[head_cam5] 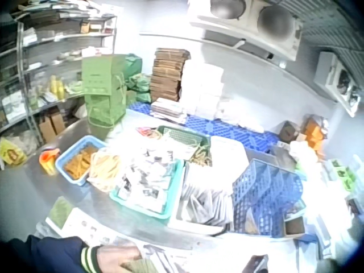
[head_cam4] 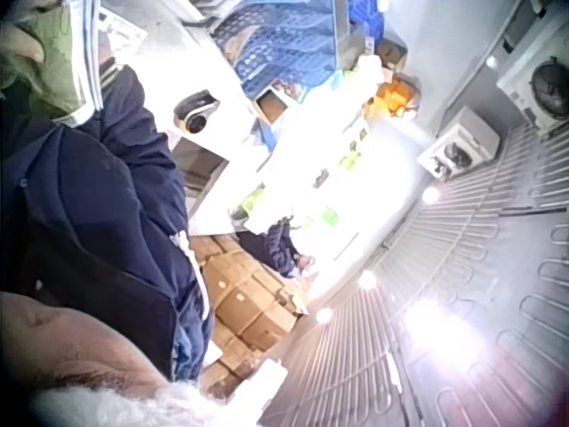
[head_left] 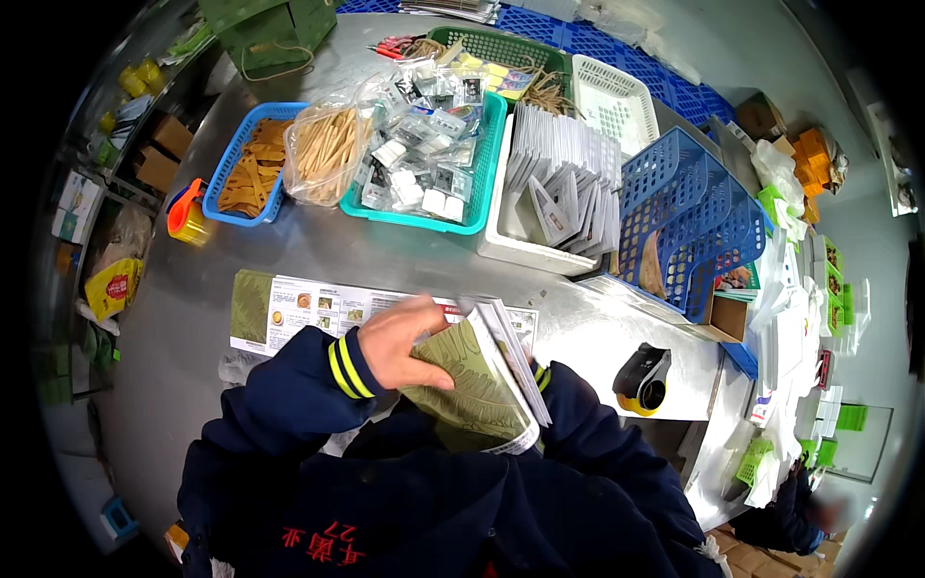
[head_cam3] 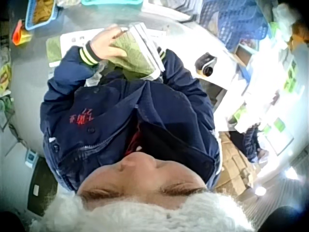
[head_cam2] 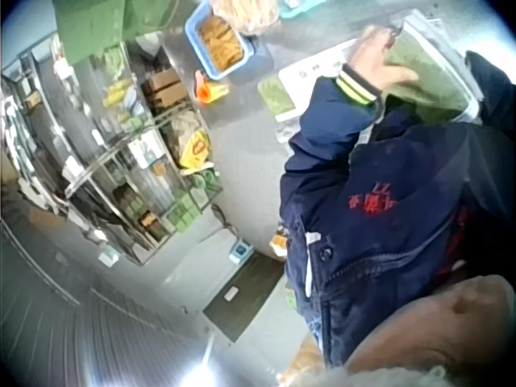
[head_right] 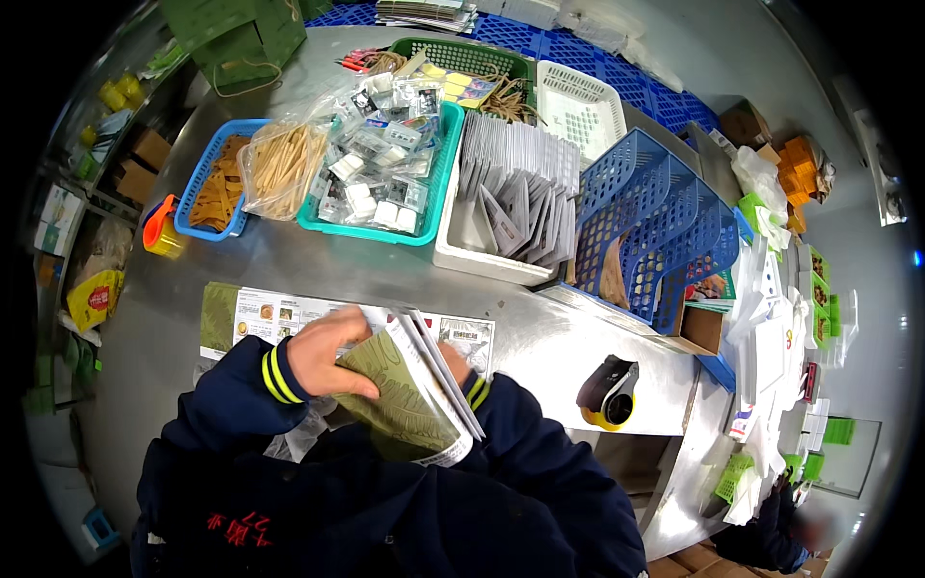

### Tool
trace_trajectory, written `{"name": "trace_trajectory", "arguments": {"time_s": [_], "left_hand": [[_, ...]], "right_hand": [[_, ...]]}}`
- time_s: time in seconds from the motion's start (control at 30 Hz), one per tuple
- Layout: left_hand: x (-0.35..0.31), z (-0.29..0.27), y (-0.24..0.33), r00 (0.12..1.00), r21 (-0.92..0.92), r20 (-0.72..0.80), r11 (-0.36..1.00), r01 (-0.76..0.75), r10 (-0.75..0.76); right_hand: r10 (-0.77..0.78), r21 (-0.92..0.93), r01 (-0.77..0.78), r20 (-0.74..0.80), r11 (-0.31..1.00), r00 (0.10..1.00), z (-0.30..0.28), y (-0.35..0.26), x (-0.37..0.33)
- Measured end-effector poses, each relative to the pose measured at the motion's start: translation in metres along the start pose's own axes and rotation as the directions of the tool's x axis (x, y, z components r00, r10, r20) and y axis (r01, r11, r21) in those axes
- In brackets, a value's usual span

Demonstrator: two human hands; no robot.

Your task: The person is assembling kits of small industrial components by picking items from several bins, placing them into plastic bags, and organizing them on a metal table according to a printed instruction sheet.

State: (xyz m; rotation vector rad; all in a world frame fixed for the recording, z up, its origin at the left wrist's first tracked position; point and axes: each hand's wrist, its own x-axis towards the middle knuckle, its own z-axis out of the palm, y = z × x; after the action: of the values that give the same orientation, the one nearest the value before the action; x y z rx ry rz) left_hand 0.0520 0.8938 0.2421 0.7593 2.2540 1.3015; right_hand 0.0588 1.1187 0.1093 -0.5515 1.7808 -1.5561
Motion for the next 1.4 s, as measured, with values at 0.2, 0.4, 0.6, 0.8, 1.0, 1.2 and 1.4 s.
{"name": "trace_trajectory", "arguments": {"time_s": [0.2, 0.4, 0.6, 0.8, 1.0, 1.2, 1.4], "left_hand": [[0.006, 0.018, -0.012, 0.981, -0.667, 0.182, 0.725, 0.168, -0.061], [0.002, 0.021, -0.023, 0.994, -0.366, 0.082, 0.925, 0.100, -0.075], [-0.002, 0.006, -0.004, 0.962, -0.316, -0.193, 0.940, 0.126, -0.194], [0.009, 0.025, -0.039, 0.918, -0.625, -0.338, 0.779, -0.055, -0.207], [0.060, 0.061, -0.087, 0.727, -0.730, -0.568, 0.645, -0.228, -0.386], [0.075, 0.080, -0.094, 0.689, -0.783, -0.518, 0.606, -0.141, -0.508], [0.065, 0.091, -0.106, 0.668, -0.803, -0.482, 0.591, -0.079, -0.566]], "right_hand": [[0.075, 1.000, -0.017, 0.017, -0.002, 0.997, 0.073, 0.020, -0.011], [0.130, 0.442, -0.212, 0.208, 0.872, 0.969, -0.007, -0.091, -0.021], [0.194, 0.232, -0.210, 0.087, 0.950, 0.977, -0.006, -0.079, -0.043], [0.116, 0.526, 0.119, -0.392, 0.842, 0.912, 0.001, -0.045, -0.064], [-0.171, -0.204, 0.048, -0.649, 0.978, 0.741, -0.047, -0.072, -0.029], [-0.358, -0.575, -0.316, -0.764, 0.755, 0.536, -0.154, -0.056, 0.018], [-0.264, -0.612, -0.601, -0.780, 0.514, 0.568, -0.190, -0.069, 0.014]]}}
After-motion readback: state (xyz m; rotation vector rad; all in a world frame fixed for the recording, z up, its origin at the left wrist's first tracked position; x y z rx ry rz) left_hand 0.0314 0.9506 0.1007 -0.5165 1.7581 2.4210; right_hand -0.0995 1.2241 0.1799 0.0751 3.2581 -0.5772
